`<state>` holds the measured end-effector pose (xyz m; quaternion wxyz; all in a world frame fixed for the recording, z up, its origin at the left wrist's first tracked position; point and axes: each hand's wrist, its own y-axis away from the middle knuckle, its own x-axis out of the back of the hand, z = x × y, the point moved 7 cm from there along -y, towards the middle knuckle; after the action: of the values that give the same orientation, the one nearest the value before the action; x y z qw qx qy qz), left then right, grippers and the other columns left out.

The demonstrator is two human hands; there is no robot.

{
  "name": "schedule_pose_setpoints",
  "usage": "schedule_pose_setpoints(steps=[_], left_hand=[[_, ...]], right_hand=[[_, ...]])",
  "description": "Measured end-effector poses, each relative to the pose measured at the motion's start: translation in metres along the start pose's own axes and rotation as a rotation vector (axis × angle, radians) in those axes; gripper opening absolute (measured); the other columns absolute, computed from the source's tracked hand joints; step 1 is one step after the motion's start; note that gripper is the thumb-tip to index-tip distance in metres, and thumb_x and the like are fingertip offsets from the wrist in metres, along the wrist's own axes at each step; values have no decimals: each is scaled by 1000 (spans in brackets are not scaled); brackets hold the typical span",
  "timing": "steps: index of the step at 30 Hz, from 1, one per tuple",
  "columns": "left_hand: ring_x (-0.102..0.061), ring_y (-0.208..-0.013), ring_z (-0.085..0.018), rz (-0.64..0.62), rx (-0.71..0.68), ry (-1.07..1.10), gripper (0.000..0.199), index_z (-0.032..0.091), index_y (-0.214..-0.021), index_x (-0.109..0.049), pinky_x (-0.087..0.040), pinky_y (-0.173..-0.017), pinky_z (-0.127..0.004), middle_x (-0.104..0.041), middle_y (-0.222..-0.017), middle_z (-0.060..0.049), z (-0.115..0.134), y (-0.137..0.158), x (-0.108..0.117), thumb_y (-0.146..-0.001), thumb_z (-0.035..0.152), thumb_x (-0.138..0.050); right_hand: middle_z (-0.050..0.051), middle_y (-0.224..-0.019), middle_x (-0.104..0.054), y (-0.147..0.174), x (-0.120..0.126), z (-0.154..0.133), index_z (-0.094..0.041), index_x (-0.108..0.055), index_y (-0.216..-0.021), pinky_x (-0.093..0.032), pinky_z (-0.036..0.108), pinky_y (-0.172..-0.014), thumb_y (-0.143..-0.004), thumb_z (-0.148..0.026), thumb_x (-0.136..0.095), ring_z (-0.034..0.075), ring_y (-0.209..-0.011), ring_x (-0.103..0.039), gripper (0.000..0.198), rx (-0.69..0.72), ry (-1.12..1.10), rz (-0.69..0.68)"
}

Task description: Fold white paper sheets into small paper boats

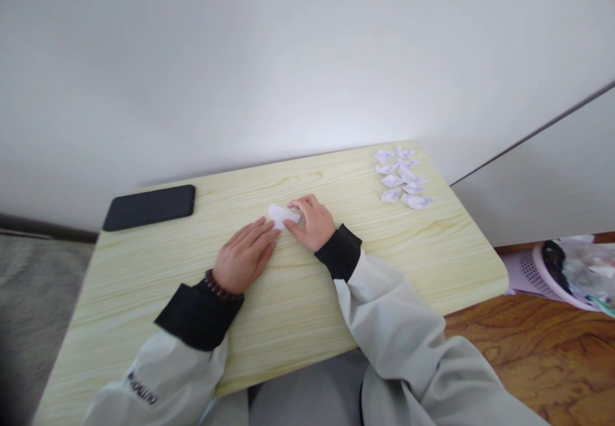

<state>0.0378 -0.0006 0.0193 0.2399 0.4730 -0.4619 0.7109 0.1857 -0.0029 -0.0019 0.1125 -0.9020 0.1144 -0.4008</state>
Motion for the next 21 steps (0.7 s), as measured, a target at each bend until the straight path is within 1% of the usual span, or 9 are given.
schedule_pose_setpoints(steps=[1, 3, 6, 8, 11, 15, 17, 19, 21], left_hand=[[-56, -113, -22, 9, -6, -8, 24, 19, -107, -63, -47, -95, -38, -65, -114, -5, 0, 0, 1, -87, 22, -50], [-57, -112, -23, 26, -20, -28, 23, 19, -106, -63, -48, -94, -38, -65, -114, -5, 2, 0, 2, -86, 21, -51], [-58, -111, -23, 38, -31, -42, 21, 18, -102, -65, -49, -93, -38, -65, -114, -5, 3, 0, 3, -86, 20, -51], [-58, -110, -23, 39, -30, -44, 21, 18, -101, -65, -50, -93, -38, -66, -113, -5, 3, 0, 3, -86, 20, -51], [-58, -110, -23, 34, -34, -41, 21, 18, -101, -65, -49, -93, -38, -66, -114, -5, 3, 0, 4, -86, 20, -51], [-57, -112, -22, 13, -32, -34, 23, 18, -104, -64, -48, -95, -38, -64, -117, -4, 1, 3, 2, -87, 19, -49], [-56, -113, -22, 5, -27, -34, 24, 17, -106, -63, -48, -95, -39, -63, -118, -4, 0, 4, 1, -87, 19, -48], [-56, -113, -22, 0, -31, -31, 24, 16, -106, -63, -48, -96, -39, -63, -118, -4, 0, 4, 1, -87, 19, -48], [-56, -113, -22, 1, -31, -33, 25, 16, -107, -63, -48, -96, -38, -63, -118, -5, 0, 3, 1, -88, 19, -47]], right_hand=[[9, -102, -53, 0, -2, -3, -16, -58, -106, -44, 36, -80, -75, -36, -63, 21, -88, -54, 37, -2, 64, -3], [10, -106, -52, 0, -6, -6, -18, -58, -107, -43, 38, -84, -73, -41, -65, 24, -97, -53, 41, -20, 147, -31], [9, -108, -50, -1, -8, -6, -20, -57, -110, -42, 39, -87, -73, -38, -64, 24, -100, -52, 42, -47, 154, -66], [9, -108, -50, -2, -7, -3, -20, -55, -113, -41, 39, -88, -74, -32, -63, 23, -102, -51, 41, -50, 104, -79], [9, -107, -49, -4, -3, 2, -19, -53, -118, -43, 37, -87, -73, -18, -58, 21, -100, -51, 45, -42, -7, -103], [8, -104, -48, -6, -1, 7, -19, -49, -124, -47, 32, -78, -70, -6, -50, 17, -84, -53, 55, -41, -98, -124], [10, -106, -47, -6, -3, 6, -16, -49, -124, -48, 33, -79, -71, -11, -54, 17, -86, -53, 53, -54, -80, -116], [12, -108, -47, -5, -5, 3, -13, -51, -122, -46, 37, -84, -72, -27, -62, 22, -96, -52, 53, -74, -7, -87], [13, -109, -48, -3, -6, -1, -15, -52, -120, -43, 43, -88, -70, -40, -66, 26, -101, -51, 58, -98, 96, -48]])
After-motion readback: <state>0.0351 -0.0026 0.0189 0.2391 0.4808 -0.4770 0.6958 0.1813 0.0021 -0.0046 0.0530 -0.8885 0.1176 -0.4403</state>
